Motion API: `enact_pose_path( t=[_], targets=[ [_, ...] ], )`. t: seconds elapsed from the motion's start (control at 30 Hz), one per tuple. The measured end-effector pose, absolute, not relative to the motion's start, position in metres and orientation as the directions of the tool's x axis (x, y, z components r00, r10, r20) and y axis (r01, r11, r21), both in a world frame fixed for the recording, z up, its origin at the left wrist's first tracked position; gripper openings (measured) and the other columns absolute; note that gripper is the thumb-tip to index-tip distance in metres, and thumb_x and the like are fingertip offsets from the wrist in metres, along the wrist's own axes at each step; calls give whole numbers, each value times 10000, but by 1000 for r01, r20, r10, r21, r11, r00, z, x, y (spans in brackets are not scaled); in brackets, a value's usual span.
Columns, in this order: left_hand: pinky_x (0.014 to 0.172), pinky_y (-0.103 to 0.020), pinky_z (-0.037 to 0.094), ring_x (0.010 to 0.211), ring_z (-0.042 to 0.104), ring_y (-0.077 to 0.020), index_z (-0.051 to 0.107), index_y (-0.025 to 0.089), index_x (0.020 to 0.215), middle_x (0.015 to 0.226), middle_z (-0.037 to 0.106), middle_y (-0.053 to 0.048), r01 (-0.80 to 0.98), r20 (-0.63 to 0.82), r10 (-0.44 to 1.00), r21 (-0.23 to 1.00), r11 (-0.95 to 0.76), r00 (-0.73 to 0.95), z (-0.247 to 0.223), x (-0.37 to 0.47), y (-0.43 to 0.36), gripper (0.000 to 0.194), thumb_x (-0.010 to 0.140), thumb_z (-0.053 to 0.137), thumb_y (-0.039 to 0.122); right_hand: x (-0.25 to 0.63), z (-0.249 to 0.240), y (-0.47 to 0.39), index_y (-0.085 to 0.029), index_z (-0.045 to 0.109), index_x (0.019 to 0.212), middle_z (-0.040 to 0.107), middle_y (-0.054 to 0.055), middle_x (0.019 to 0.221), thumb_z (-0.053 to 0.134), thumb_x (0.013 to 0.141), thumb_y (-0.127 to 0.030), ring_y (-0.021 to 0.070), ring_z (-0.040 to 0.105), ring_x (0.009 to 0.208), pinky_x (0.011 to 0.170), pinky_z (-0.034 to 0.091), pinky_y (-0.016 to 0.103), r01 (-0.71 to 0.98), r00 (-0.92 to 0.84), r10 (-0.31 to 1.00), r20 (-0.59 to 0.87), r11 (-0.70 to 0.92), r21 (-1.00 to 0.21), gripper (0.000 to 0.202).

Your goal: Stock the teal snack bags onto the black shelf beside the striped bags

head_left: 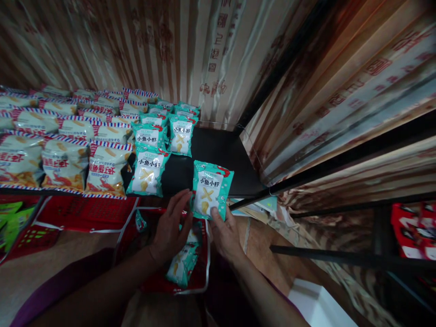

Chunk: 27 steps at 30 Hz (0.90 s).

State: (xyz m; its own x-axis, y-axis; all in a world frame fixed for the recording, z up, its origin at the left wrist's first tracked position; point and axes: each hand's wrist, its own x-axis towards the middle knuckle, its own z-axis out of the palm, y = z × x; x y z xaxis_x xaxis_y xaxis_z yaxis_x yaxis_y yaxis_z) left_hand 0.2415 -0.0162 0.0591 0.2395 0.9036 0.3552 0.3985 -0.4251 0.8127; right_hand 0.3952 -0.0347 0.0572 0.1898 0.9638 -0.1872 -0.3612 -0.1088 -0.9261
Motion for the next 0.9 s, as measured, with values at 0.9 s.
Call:
enact_pose_path(
  t=[0.9],
  targets=[
    [438, -175, 367, 494, 432, -77, 526, 180, 747, 567, 434, 68, -24, -218, 976, 976, 217, -20, 73, 237, 6, 291, 781, 553, 468, 422, 52, -38, -185, 705, 885, 722, 18, 770, 750, 654, -364, 167, 634, 654, 629, 477, 270, -289, -38, 914, -404, -397, -871, 295]
  ],
)
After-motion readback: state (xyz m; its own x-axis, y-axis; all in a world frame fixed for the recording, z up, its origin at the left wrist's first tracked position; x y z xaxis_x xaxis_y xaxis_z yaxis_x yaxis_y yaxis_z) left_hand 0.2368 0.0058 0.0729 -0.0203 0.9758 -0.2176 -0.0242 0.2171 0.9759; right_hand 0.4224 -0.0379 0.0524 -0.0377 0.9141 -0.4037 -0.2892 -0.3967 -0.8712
